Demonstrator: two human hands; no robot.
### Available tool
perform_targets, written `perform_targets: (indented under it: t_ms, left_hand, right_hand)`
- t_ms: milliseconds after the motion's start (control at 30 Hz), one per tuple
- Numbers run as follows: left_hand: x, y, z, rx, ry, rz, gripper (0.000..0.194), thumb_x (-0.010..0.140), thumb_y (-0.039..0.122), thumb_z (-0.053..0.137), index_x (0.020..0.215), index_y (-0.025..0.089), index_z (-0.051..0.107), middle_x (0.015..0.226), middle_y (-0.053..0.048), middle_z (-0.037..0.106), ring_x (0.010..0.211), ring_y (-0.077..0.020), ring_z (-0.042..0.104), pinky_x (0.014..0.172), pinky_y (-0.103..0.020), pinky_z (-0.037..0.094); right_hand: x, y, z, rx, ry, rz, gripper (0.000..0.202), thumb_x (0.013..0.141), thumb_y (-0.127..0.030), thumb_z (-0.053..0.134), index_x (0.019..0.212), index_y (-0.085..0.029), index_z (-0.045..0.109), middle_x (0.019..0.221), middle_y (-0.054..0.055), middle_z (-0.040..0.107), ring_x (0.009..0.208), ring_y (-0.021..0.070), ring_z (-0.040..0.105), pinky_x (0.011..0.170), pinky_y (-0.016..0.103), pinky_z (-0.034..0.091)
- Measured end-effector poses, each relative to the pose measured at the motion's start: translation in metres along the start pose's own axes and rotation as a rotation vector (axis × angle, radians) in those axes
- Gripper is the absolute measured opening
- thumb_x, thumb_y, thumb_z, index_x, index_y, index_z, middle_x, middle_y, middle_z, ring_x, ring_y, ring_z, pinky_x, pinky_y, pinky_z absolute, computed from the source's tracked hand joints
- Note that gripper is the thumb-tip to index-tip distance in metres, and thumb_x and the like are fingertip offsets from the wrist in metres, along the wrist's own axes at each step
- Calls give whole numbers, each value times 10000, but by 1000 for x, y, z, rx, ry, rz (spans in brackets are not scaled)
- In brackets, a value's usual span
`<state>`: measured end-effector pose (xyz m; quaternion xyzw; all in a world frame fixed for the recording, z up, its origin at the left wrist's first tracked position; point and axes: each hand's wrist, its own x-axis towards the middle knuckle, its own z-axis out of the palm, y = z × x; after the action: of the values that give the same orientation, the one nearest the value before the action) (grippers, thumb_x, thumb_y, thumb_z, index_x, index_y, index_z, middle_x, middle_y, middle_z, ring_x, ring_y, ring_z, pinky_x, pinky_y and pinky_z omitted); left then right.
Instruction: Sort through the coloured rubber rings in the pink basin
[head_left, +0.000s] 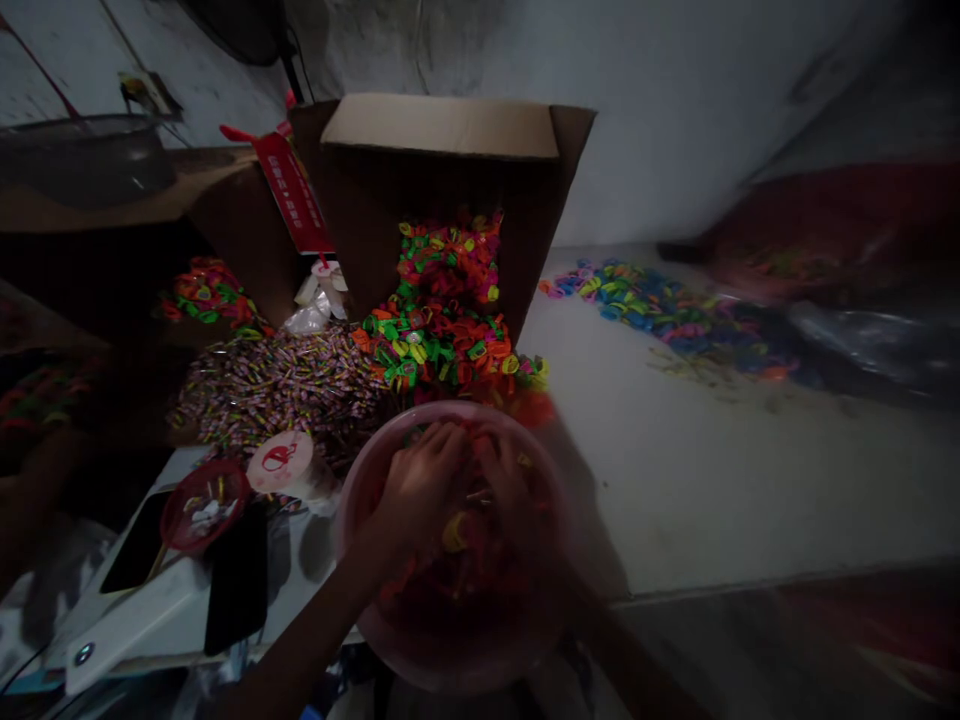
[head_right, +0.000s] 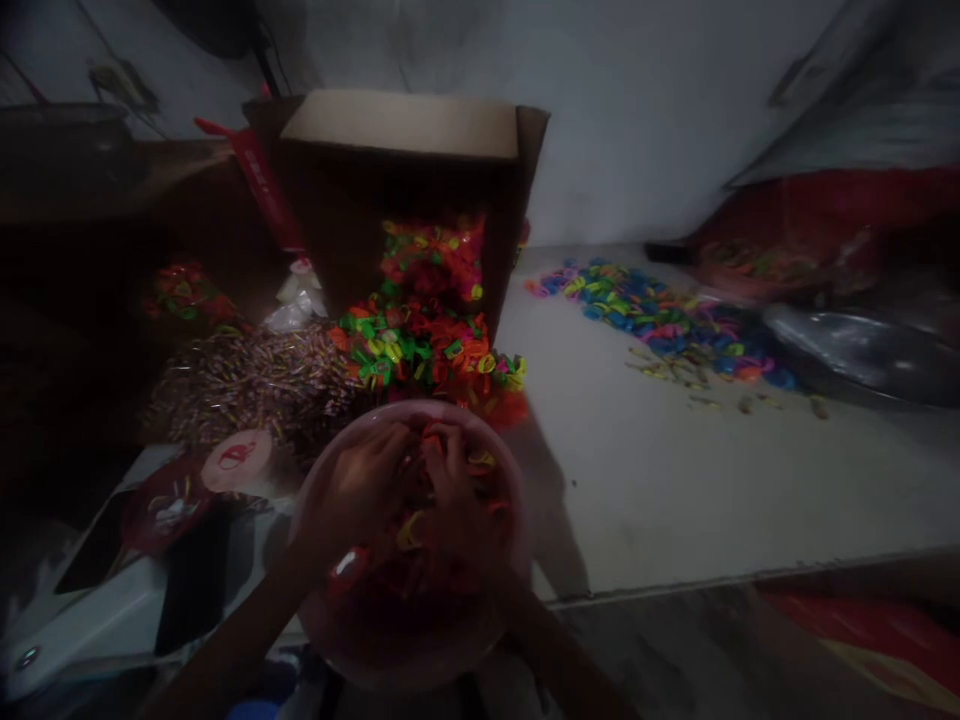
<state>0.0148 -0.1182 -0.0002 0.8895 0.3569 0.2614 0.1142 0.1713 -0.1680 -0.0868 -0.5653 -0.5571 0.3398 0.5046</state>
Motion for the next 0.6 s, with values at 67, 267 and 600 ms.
perform_targets:
  t_ms: [67, 267, 600]
  left_hand:
    - [3, -5, -7, -35, -59, -4, 237, 996, 240, 552, 1188, 171, 673, 1179, -141, 765, 1099, -300, 725, 911, -405, 592]
    - [25, -71, -25, -126, -157, -393, 399, 1083, 368, 385, 1221, 192, 715, 1135, -114, 794, 1035, -243, 749, 930, -310, 555]
    - [38, -155, 21, 104, -180, -833, 358, 1019, 438, 664, 1260, 174, 678, 1246, -97, 711, 1086, -241, 709, 947, -442, 603]
  right_hand:
    - [9, -5, -15, -25, -18, -28, 455, 982, -495, 569, 1384, -301, 658, 1565, 41, 580, 1544, 324, 420, 1289, 530, 346]
    - [68, 13, -86, -125, -35, -51, 401, 1040, -493, 471, 1129, -248, 776, 1160, 78, 785, 1141, 276, 705, 1074, 421, 528]
    - [128, 89, -93, -378, 60, 60, 420, 1001, -457, 613, 1283, -154, 686, 1218, 131, 746, 1058, 254, 699, 995, 461, 539]
